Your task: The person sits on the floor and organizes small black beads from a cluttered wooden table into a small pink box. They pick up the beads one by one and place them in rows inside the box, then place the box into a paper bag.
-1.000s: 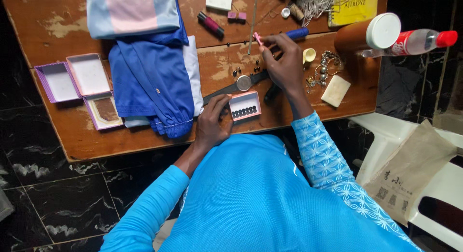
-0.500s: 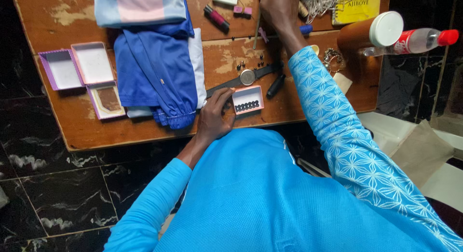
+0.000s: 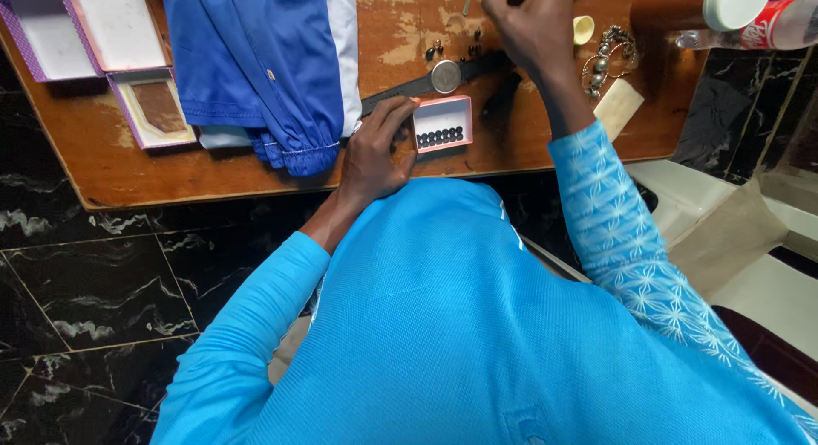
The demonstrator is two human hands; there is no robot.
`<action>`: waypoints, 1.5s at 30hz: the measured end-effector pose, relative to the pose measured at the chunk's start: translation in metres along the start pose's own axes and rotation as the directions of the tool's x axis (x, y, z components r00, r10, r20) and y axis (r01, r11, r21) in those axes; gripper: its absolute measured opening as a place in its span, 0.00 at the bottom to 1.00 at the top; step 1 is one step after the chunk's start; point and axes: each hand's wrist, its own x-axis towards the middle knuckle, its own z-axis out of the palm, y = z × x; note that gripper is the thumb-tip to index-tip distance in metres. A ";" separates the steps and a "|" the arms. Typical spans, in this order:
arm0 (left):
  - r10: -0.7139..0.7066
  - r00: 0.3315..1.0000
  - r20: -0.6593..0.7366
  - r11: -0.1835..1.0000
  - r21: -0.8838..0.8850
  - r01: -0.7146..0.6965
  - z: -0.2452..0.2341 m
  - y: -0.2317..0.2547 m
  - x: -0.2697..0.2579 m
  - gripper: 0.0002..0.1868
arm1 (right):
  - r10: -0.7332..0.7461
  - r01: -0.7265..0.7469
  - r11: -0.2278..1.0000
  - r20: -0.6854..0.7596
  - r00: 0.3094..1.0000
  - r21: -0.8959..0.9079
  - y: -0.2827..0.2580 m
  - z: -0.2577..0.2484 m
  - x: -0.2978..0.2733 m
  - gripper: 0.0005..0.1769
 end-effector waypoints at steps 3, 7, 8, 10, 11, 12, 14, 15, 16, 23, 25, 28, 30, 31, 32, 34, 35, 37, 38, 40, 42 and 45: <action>-0.017 1.000 0.013 1.000 -0.014 0.018 0.000 0.000 0.000 0.45 | 0.115 -0.116 0.993 0.066 0.991 0.011 -0.035 -0.004 -0.059 0.06; 0.021 1.000 0.003 1.000 0.003 -0.021 -0.001 -0.002 0.001 0.48 | 0.290 -0.273 0.955 0.162 0.943 -0.120 -0.073 0.006 -0.104 0.04; 0.044 0.999 -0.008 0.999 0.021 -0.044 0.000 -0.002 0.001 0.48 | 0.331 -0.305 0.940 0.189 0.925 -0.153 -0.080 0.007 -0.110 0.05; 0.048 0.999 -0.011 0.999 0.024 -0.048 0.002 -0.002 0.001 0.48 | 0.297 -0.275 0.952 0.188 0.936 -0.136 -0.088 0.015 -0.117 0.04; 0.030 1.000 -0.003 1.000 0.010 -0.030 0.001 -0.002 0.001 0.47 | 0.281 -0.260 0.957 0.186 0.942 -0.130 -0.091 0.019 -0.120 0.04; 0.011 1.000 0.003 1.000 -0.003 -0.011 0.002 -0.002 0.001 0.46 | 0.279 -0.253 0.955 0.185 0.942 -0.155 -0.093 0.022 -0.121 0.04; -0.002 1.000 0.016 1.000 -0.009 0.002 0.004 -0.001 0.001 0.46 | 0.270 -0.233 0.952 0.186 0.945 -0.197 -0.096 0.029 -0.122 0.03; -0.009 1.000 0.021 1.000 -0.007 0.009 0.003 -0.001 0.001 0.46 | 0.277 -0.238 0.949 0.184 0.943 -0.207 -0.097 0.032 -0.122 0.04; 0.007 1.000 0.014 1.000 -0.003 -0.007 0.001 -0.001 0.001 0.46 | 0.284 -0.243 0.945 0.183 0.941 -0.218 -0.099 0.034 -0.123 0.04; -0.016 1.000 0.023 1.000 -0.012 0.016 0.000 0.001 0.001 0.46 | 0.276 -0.226 0.932 0.151 0.949 -0.283 -0.104 0.054 -0.127 0.09; -0.015 1.000 0.024 1.000 -0.018 0.016 0.002 0.001 0.000 0.46 | 0.170 -0.133 0.956 0.124 0.978 -0.262 -0.106 0.060 -0.126 0.09; 0.028 1.000 0.001 1.000 -0.003 -0.028 0.003 -0.002 0.000 0.45 | 0.166 -0.129 0.966 0.153 0.974 -0.226 -0.108 0.070 -0.120 0.10; 0.027 1.000 -0.003 1.000 -0.002 -0.027 0.003 -0.004 0.000 0.45 | 0.187 -0.145 0.964 0.182 0.965 -0.222 -0.108 0.074 -0.114 0.12; 0.038 0.999 -0.008 0.999 -0.006 -0.038 0.003 -0.005 0.000 0.44 | 0.185 -0.139 0.963 0.190 0.964 -0.231 -0.109 0.076 -0.112 0.12; 0.048 0.999 -0.014 0.999 -0.011 -0.048 0.004 -0.005 -0.001 0.44 | 0.183 -0.133 0.961 0.199 0.963 -0.242 -0.108 0.077 -0.111 0.13; 0.043 0.999 -0.012 0.999 -0.020 -0.043 0.004 -0.006 -0.001 0.44 | 0.174 -0.124 0.964 0.204 0.964 -0.234 -0.108 0.077 -0.109 0.13; 0.028 1.000 -0.005 0.999 -0.025 -0.028 0.004 -0.006 -0.001 0.44 | 0.169 -0.120 0.966 0.206 0.964 -0.231 -0.108 0.077 -0.109 0.13; 0.039 0.999 -0.013 0.999 -0.011 -0.040 0.004 -0.007 -0.001 0.45 | 0.177 -0.130 0.968 0.217 0.960 -0.214 -0.108 0.075 -0.110 0.12; 0.067 0.997 -0.027 0.998 0.008 -0.067 0.004 -0.007 -0.001 0.46 | 0.182 -0.136 0.969 0.223 0.958 -0.205 -0.108 0.074 -0.111 0.11; 0.075 0.997 -0.027 0.997 0.022 -0.074 0.005 -0.009 -0.002 0.47 | 0.160 -0.118 0.976 0.226 0.961 -0.185 -0.107 0.071 -0.111 0.11; 0.036 0.999 0.001 0.999 0.015 -0.036 0.007 -0.011 -0.004 0.48 | 0.124 -0.088 0.983 0.226 0.966 -0.161 -0.107 0.070 -0.111 0.10; 0.061 0.998 0.005 0.998 0.009 -0.061 0.012 -0.017 -0.003 0.48 | 0.077 -0.046 0.989 0.231 0.970 -0.137 -0.106 0.067 -0.114 0.11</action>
